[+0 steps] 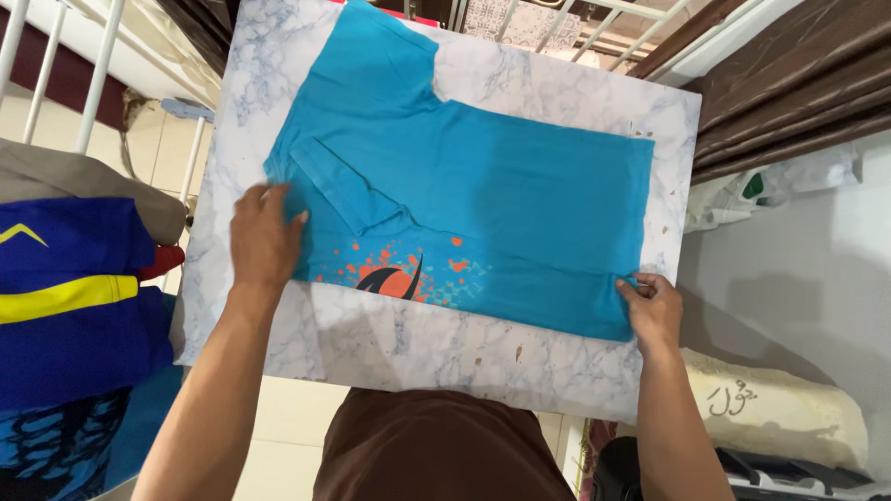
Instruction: The person folds a shirt on a table and places it inside a suitcase.
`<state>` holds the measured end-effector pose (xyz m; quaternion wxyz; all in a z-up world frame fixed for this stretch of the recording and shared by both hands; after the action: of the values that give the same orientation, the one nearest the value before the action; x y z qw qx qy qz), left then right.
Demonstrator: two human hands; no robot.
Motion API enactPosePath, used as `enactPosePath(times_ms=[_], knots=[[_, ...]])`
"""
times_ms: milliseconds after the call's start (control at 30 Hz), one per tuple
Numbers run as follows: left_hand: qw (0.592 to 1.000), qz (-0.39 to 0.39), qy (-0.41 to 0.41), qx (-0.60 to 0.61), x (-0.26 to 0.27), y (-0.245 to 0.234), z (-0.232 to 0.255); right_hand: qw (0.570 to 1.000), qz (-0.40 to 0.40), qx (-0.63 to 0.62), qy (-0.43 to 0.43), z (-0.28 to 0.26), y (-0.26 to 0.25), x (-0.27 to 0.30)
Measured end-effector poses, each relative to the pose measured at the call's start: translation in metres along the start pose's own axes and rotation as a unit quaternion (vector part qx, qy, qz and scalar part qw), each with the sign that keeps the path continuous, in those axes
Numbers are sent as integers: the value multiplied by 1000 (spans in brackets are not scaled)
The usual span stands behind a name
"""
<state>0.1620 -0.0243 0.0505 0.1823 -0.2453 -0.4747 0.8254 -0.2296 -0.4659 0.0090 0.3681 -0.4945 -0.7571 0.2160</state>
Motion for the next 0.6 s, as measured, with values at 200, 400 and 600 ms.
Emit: enactPosePath(times_ms=[200, 400, 600], knots=[[947, -34, 267, -174, -39, 24, 31, 997, -34, -65, -14, 6, -5, -9], [923, -130, 281, -230, -64, 31, 28, 989, -47, -121, -70, 12, -18, -8], [926, -233, 235, -180, -94, 1, 20, 988, -27, -135, -76, -7, -23, -11]])
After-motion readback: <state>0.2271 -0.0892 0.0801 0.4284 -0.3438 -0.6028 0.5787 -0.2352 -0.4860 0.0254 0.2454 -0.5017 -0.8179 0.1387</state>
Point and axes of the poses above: each hand's wrist, its own x-axis away from the middle knuckle, its own y-axis out of the palm, z = x × y, the point moved 3 cm from there along -x, towards the middle knuckle, and after that the axes turned 5 degrees about y, right-handed, at the moved point
